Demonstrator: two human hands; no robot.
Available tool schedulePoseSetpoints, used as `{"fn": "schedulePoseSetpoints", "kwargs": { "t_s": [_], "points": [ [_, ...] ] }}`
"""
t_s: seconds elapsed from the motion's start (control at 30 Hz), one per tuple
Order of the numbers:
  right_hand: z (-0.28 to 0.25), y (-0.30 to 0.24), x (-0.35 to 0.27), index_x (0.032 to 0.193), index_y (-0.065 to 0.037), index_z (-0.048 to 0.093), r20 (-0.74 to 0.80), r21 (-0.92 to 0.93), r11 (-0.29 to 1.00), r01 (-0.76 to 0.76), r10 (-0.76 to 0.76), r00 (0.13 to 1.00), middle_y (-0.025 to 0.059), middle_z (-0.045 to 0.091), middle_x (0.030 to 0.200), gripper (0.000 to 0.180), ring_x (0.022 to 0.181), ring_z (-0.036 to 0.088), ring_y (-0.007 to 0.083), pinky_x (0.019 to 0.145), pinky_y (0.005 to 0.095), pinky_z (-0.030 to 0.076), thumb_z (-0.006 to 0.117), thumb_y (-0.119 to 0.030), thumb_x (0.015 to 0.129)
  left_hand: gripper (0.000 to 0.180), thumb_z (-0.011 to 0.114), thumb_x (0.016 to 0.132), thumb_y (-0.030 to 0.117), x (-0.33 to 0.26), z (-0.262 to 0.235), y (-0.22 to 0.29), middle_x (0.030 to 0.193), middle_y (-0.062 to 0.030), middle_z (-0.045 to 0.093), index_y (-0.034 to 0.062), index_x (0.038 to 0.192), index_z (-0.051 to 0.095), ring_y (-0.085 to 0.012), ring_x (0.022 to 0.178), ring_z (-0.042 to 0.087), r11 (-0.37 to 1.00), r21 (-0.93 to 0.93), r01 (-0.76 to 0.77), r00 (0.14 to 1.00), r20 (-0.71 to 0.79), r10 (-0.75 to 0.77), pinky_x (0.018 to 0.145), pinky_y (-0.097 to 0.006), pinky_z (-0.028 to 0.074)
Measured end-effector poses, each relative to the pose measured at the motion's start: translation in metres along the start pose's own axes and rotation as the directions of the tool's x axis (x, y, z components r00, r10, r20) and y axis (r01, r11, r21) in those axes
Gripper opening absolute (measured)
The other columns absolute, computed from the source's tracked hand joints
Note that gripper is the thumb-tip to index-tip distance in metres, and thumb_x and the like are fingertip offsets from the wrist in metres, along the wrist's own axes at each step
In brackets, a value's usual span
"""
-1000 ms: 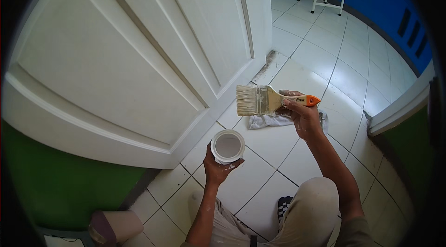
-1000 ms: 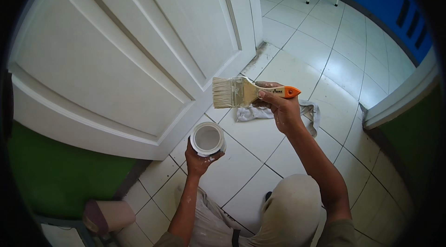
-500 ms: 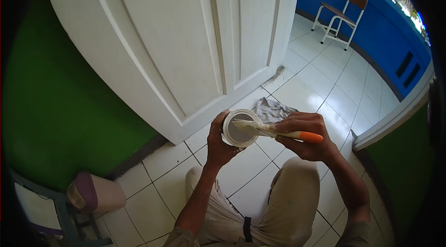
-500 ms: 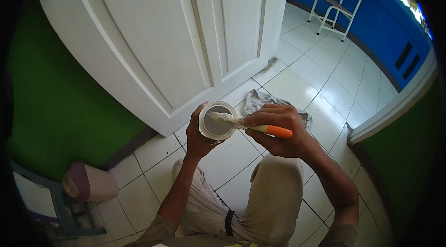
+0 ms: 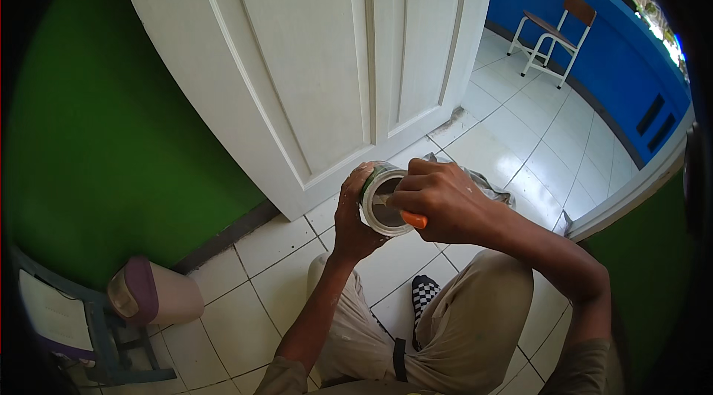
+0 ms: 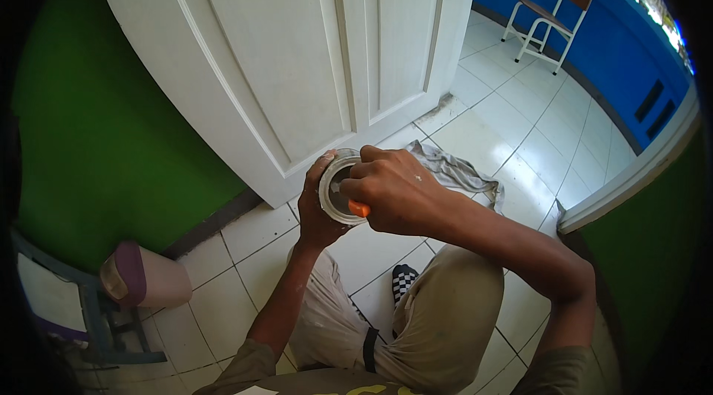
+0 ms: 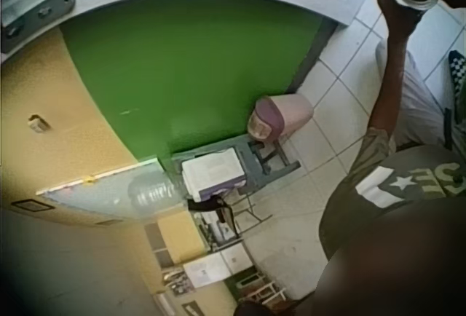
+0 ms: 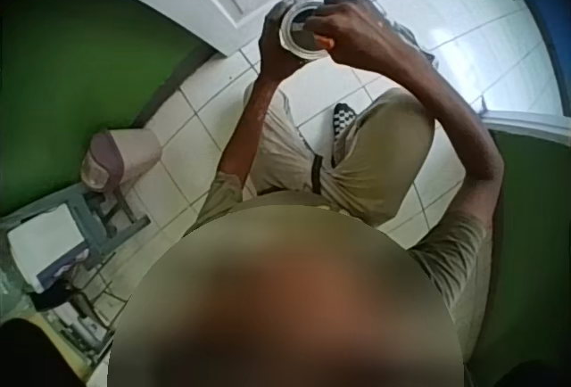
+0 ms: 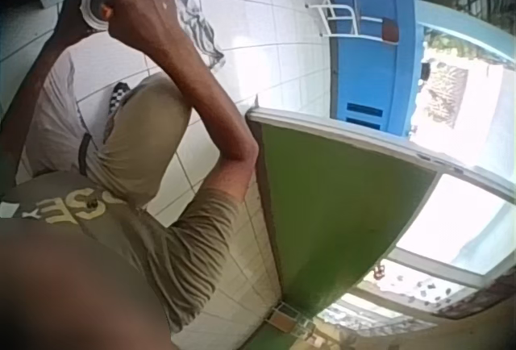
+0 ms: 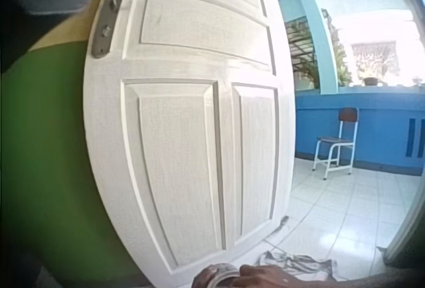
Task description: The person paints a wooden door with white paint using a paint brush.
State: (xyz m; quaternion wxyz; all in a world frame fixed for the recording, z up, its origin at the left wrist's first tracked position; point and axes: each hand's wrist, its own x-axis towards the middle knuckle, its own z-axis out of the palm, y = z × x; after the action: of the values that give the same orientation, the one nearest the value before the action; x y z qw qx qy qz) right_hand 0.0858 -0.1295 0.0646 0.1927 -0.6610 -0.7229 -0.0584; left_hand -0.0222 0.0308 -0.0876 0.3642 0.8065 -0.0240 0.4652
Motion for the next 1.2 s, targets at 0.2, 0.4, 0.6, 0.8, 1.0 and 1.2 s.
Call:
{"fn": "schedulePoseSetpoints", "kwargs": {
  "t_s": [0.2,0.4,0.6,0.8,1.0,1.2],
  "points": [
    [0.005,0.013,-0.003,0.089,-0.009,0.078,-0.039,0.128,0.99,-0.063,0.068,0.997,0.0095,0.068,0.071,0.024,0.078,0.065,0.0281,0.062,0.0426,0.053,0.073,0.002,0.069,0.104,0.101,0.067,0.028,-0.006,0.011,-0.005,0.148,-0.0221,0.054,0.0054,0.15,0.043,-0.0417,0.141,0.052,0.992,-0.098,0.078,0.997,0.001,-0.078,0.118,-0.052,0.045],
    [0.007,0.026,-0.013,0.092,-0.01,0.08,-0.068,0.129,0.991,-0.029,0.038,0.997,0.0087,0.071,0.075,0.027,0.078,0.067,0.0264,0.063,0.0422,0.054,0.074,0.003,0.069,0.103,0.102,0.066,0.028,-0.009,0.014,-0.006,0.145,-0.02,0.057,0.005,0.149,0.044,-0.0403,0.139,0.054,0.985,-0.034,0.171,0.984,0.05,-0.17,0.116,-0.051,0.046],
    [0.018,0.037,-0.022,0.094,-0.009,0.08,-0.064,0.216,0.976,0.005,0.009,0.998,0.0047,0.076,0.086,0.031,0.086,0.067,0.0268,0.07,0.041,0.058,0.075,0.007,0.068,0.107,0.104,0.058,0.028,-0.019,0.016,-0.007,0.136,-0.0151,0.063,0.0049,0.146,0.048,-0.0363,0.127,0.061,0.945,-0.091,0.316,0.948,0.078,-0.309,0.106,-0.047,0.054],
    [0.026,0.051,-0.023,0.096,-0.006,0.08,0.039,0.274,0.96,0.055,-0.068,0.997,0.0072,0.076,0.091,0.03,0.09,0.068,0.028,0.077,0.0406,0.057,0.08,0.008,0.069,0.107,0.105,0.058,0.029,-0.028,0.011,-0.01,0.133,-0.0142,0.065,0.0083,0.147,0.049,-0.035,0.126,0.062,0.935,-0.008,0.355,0.922,0.17,-0.349,0.104,-0.048,0.054],
    [0.018,0.068,-0.021,0.099,-0.007,0.082,0.085,0.401,0.916,0.022,-0.061,0.995,0.0104,0.08,0.101,0.034,0.096,0.073,0.0284,0.082,0.0387,0.061,0.082,0.008,0.069,0.109,0.105,0.058,0.031,-0.034,0.008,-0.016,0.137,-0.016,0.062,0.0087,0.149,0.049,-0.0346,0.128,0.062,0.876,-0.07,0.477,0.855,0.268,-0.444,0.107,-0.047,0.054],
    [0.021,0.093,-0.027,0.097,-0.005,0.082,0.013,0.583,0.81,-0.071,0.077,0.997,0.0108,0.081,0.094,0.023,0.084,0.076,0.0234,0.08,0.0372,0.063,0.088,-0.001,0.075,0.113,0.105,0.057,0.033,-0.04,0.006,-0.02,0.137,-0.0171,0.062,0.0097,0.151,0.047,-0.0343,0.13,0.061,0.865,-0.014,0.502,0.838,0.254,-0.482,0.109,-0.047,0.054]
  ]
}}
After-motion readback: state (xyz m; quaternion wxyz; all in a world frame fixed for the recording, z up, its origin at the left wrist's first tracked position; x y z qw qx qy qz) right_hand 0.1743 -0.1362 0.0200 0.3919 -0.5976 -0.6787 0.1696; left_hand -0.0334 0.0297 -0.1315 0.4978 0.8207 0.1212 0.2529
